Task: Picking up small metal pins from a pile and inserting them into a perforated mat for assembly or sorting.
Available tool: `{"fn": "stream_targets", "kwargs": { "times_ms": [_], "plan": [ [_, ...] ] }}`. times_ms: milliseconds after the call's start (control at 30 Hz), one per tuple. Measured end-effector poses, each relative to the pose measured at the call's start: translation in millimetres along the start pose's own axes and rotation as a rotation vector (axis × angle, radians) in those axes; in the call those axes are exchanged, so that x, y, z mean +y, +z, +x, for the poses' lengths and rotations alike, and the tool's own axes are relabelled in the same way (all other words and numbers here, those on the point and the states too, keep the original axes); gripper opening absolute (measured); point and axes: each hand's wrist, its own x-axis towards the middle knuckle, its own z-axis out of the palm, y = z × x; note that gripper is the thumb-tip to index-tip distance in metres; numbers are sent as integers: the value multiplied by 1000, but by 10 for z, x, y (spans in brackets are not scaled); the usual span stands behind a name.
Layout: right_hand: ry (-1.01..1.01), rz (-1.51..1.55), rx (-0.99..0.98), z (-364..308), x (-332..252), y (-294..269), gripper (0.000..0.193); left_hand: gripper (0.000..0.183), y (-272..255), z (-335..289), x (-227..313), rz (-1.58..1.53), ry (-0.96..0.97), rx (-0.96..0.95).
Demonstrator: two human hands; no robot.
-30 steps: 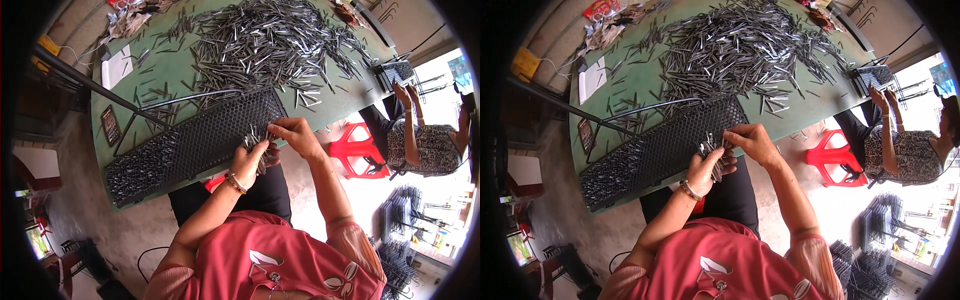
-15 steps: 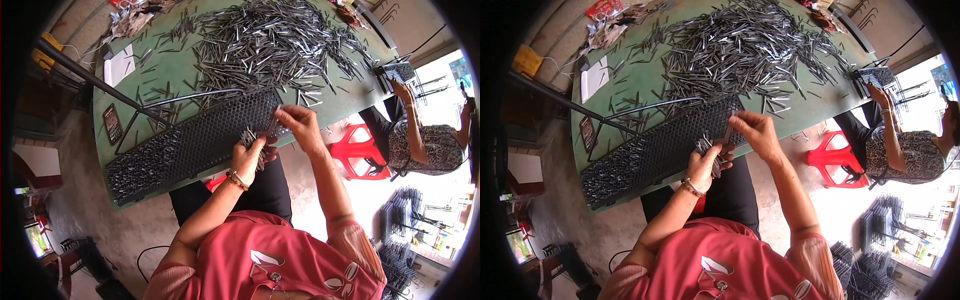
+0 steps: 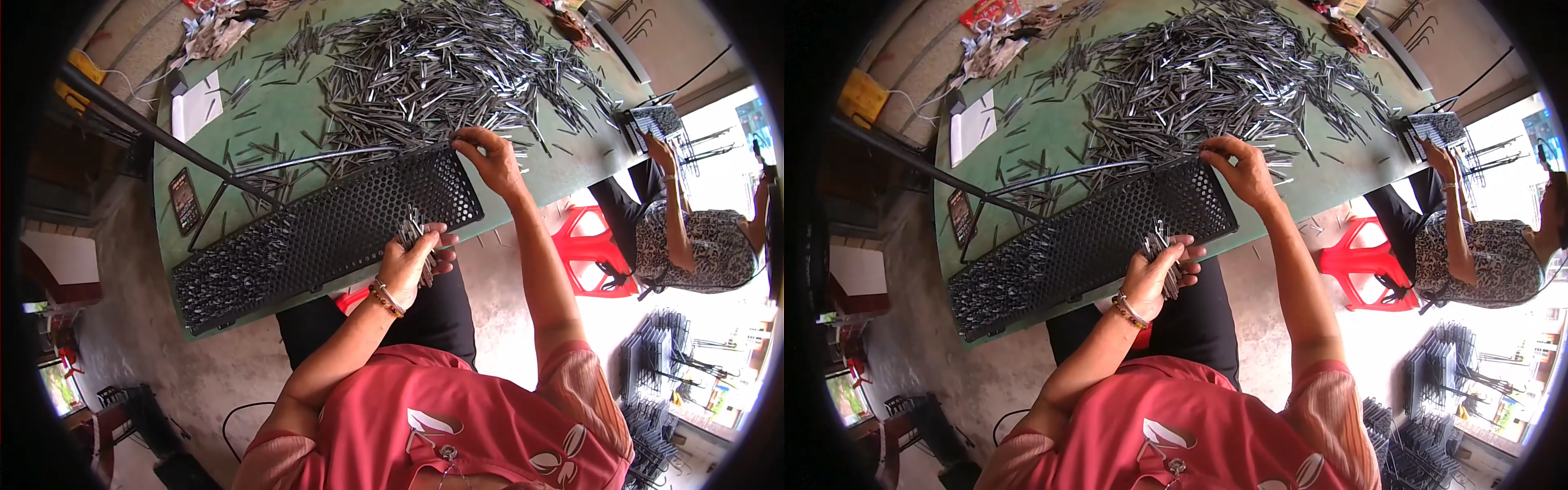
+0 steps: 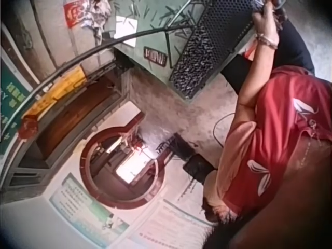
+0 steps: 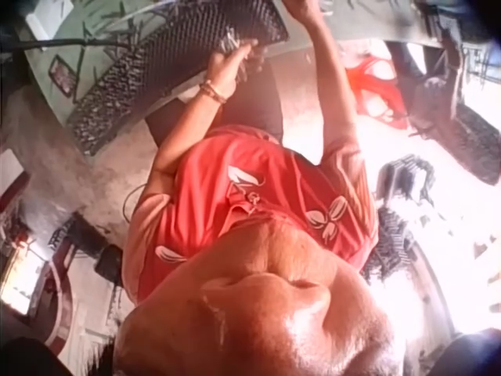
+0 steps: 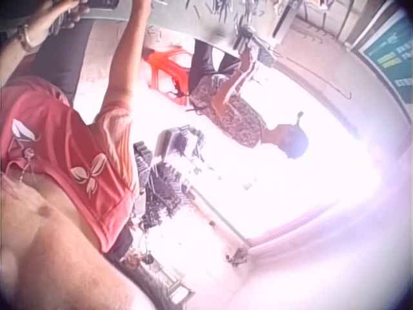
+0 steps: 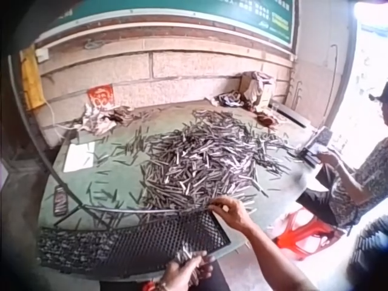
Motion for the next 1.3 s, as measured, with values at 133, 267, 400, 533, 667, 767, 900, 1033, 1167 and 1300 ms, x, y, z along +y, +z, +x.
{"fn": "stream_targets", "kwargs": {
  "times_ms": [133,267,400,533,667,767,900,1033,1167,1300],
  "plan": [
    [-25,59,-67,24,49,-6,15,23,28,-12,21,0,-23,-4],
    [-55,91,-93,54,115,2,19,23,10,-5,-5,-20,-19,-25],
    [11,88,-113,32,178,-17,14,24,-22,-14,7,-11,-47,-49],
    [-33,66,-100,-29,207,20,18,23,-16,-30,24,37,-103,-61],
    [-115,31,-15,-51,151,92,23,24,-16,-38,0,35,-120,-95],
    [-177,-49,-34,-64,65,88,23,24,-20,-37,-11,32,-118,-88],
    [-173,-54,-20,-89,79,91,23,24,-12,-43,-18,28,-114,-99],
    [-222,-120,31,-89,80,113,19,25,1,-58,-25,48,-107,-97],
    [-285,-155,32,-87,83,117,16,25,2,-66,-31,56,-111,-106],
    [-279,-177,63,-85,43,138,14,26,12,-75,-30,55,-111,-106]
  ]
}}
